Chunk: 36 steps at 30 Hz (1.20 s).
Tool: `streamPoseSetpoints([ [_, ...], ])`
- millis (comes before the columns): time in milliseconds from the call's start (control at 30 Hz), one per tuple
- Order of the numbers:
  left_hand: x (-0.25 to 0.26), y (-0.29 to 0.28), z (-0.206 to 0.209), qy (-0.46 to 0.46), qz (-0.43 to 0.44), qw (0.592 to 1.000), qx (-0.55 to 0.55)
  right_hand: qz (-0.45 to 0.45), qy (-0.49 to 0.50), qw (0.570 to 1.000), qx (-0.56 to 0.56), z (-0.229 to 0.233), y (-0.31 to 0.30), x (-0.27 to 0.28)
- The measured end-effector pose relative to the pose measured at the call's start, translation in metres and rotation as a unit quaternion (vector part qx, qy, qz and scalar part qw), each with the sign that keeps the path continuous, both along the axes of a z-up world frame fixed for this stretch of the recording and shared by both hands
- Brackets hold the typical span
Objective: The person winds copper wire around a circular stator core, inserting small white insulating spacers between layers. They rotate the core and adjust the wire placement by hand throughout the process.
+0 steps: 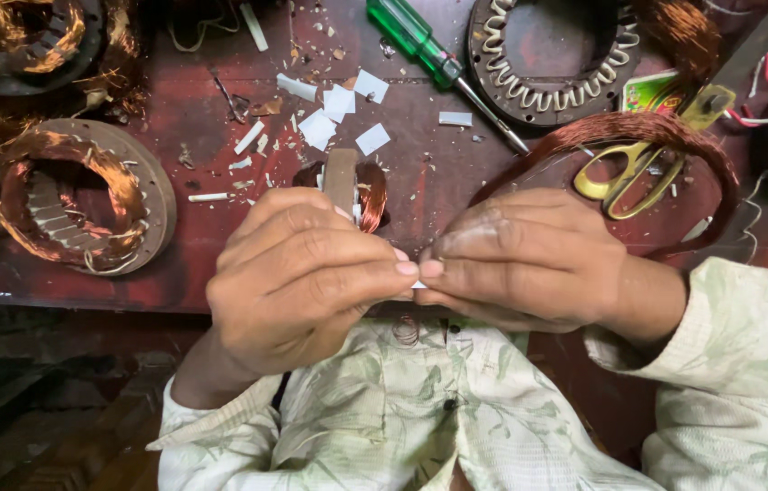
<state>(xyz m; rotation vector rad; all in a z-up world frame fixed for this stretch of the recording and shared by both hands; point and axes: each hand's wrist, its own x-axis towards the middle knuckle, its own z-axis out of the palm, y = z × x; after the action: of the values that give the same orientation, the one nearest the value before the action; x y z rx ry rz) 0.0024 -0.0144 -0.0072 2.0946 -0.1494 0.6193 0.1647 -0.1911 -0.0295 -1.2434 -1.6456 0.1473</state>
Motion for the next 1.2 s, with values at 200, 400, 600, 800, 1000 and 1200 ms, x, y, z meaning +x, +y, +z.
streamPoseSetpoints([
  [200,-0.018,0.006,-0.019,0.088,0.04,0.995,-0.026,-0.02,-0.052,0.998,-0.039,-0.009,0.007,0.005],
  [400,-0.043,0.006,-0.045,0.136,0.021,0.987,-0.085,0.0,-0.011,0.998,-0.063,-0.034,0.013,-0.015],
  [600,-0.056,-0.002,-0.063,0.073,0.028,0.993,-0.084,-0.039,-0.02,0.994,-0.1,-0.045,0.011,-0.027],
  [800,-0.054,-0.001,-0.067,0.041,0.017,0.997,-0.06,-0.073,-0.077,0.983,-0.15,-0.049,0.018,-0.033],
  [1000,-0.052,0.005,-0.072,0.017,0.0,0.998,-0.064,-0.033,-0.137,0.98,-0.143,-0.052,0.016,-0.025],
  [1200,-0.056,0.004,-0.087,-0.018,0.002,0.998,-0.061,0.028,-0.145,0.984,-0.1,-0.052,0.022,-0.006],
])
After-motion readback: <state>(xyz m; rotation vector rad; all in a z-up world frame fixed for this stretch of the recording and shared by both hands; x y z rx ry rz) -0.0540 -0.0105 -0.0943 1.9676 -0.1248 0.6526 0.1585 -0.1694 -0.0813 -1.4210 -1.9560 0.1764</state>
